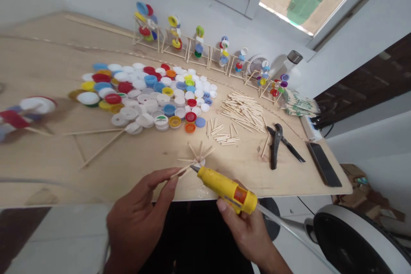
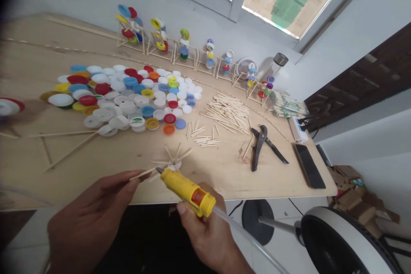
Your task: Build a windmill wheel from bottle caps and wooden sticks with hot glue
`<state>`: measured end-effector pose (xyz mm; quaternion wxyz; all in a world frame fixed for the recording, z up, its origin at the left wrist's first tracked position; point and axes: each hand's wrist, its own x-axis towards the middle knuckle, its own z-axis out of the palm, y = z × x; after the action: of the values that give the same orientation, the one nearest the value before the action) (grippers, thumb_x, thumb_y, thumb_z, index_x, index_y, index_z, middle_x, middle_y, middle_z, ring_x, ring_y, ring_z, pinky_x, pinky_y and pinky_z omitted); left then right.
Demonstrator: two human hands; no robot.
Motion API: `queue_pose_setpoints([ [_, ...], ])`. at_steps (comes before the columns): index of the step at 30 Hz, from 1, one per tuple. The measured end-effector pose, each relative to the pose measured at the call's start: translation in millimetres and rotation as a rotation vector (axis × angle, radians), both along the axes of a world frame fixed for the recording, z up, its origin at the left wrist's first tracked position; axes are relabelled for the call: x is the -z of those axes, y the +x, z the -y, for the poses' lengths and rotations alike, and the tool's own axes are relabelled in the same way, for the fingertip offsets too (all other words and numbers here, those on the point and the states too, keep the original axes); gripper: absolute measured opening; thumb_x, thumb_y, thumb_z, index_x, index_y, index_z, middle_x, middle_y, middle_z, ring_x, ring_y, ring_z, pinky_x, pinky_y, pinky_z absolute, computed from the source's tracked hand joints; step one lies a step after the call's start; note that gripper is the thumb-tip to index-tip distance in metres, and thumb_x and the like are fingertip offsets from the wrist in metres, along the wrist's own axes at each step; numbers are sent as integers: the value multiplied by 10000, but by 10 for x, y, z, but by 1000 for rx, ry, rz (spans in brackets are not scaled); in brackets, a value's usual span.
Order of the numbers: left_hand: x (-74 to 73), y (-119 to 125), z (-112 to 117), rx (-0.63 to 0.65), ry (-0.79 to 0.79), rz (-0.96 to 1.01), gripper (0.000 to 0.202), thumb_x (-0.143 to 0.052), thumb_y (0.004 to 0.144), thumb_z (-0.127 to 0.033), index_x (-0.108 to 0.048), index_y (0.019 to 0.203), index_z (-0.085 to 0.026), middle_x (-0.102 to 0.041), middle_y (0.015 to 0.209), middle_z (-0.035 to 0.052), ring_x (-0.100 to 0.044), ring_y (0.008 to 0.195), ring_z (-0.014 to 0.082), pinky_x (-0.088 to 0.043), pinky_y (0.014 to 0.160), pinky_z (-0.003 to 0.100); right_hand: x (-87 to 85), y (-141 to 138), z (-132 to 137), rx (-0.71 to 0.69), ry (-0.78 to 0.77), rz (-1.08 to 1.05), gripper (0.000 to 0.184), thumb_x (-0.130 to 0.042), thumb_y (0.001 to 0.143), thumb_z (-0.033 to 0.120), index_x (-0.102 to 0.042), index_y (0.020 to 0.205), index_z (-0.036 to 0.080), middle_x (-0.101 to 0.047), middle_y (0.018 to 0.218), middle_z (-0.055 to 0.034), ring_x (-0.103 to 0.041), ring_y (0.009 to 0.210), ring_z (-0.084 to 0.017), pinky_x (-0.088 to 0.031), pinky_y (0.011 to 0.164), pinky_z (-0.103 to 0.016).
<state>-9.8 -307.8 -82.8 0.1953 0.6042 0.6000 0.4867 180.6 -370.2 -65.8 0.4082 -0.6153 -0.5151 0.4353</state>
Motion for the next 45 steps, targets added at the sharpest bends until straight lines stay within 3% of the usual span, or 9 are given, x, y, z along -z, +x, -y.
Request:
queue_pose_setpoints([
  [5, -18, 24, 23, 1, -41, 42, 154, -619, 899, -453, -731, 959, -365, -809, 912, -97, -768, 814, 132, -567, 810, 209, 6, 0, -5, 6, 8, 20, 253, -605, 952, 436, -602, 846, 206, -642, 856, -27, -632, 847, -164, -540, 769, -256],
  [14, -5, 12, -9, -9, -36, 27, 217, -612, 885, -497, -744, 952, -338, -817, 896, -65, -772, 774, 162, -594, 755, 244, -22, -12, -27, 6, 4, 54, 265, -595, 950, 462, -631, 890, 206, -623, 795, -16, -612, 794, -163, -545, 712, -260],
  [23, 46, -12, 12, -18, -27, 12, 219, -631, 870, -493, -759, 934, -327, -818, 872, -55, -774, 755, 172, -591, 723, 242, -28, -7, -33, 23, -24, 48, 257, -607, 938, 446, -605, 838, 209, -631, 826, -29, -636, 839, -183, -553, 767, -292],
  [30, -28, -9, 26, -37, -86, 55, 219, -637, 875, -486, -758, 951, -320, -819, 913, -58, -772, 813, 151, -575, 791, 216, -8, -1, -34, 37, -14, 62, 274, -615, 932, 476, -618, 857, 213, -622, 789, -19, -630, 807, -181, -553, 724, -273],
  [34, -32, -24, -5, -35, -55, 35, 238, -630, 857, -516, -761, 904, -322, -817, 840, -49, -774, 750, 168, -604, 739, 243, -1, 6, -49, 44, -5, 51, 303, -603, 938, 490, -606, 811, 216, -616, 775, -21, -640, 827, -188, -555, 732, -269],
  [40, -97, 40, -16, -57, -194, 336, 228, -711, 782, -502, -755, 867, -295, -819, 822, -3, -782, 770, 206, -636, 779, 294, -103, 96, -82, 98, 30, 31, 302, -628, 931, 498, -662, 867, 204, -668, 850, -39, -645, 824, -184, -551, 698, -259],
  [45, -110, 71, -49, -31, -368, 516, 229, -760, 724, -471, -754, 830, -268, -809, 771, 12, -783, 800, 220, -633, 815, 300, -183, 380, -85, 173, 108, 79, 299, -648, 919, 494, -719, 969, 208, -713, 849, -58, -679, 810, -208, -571, 707, -290],
])
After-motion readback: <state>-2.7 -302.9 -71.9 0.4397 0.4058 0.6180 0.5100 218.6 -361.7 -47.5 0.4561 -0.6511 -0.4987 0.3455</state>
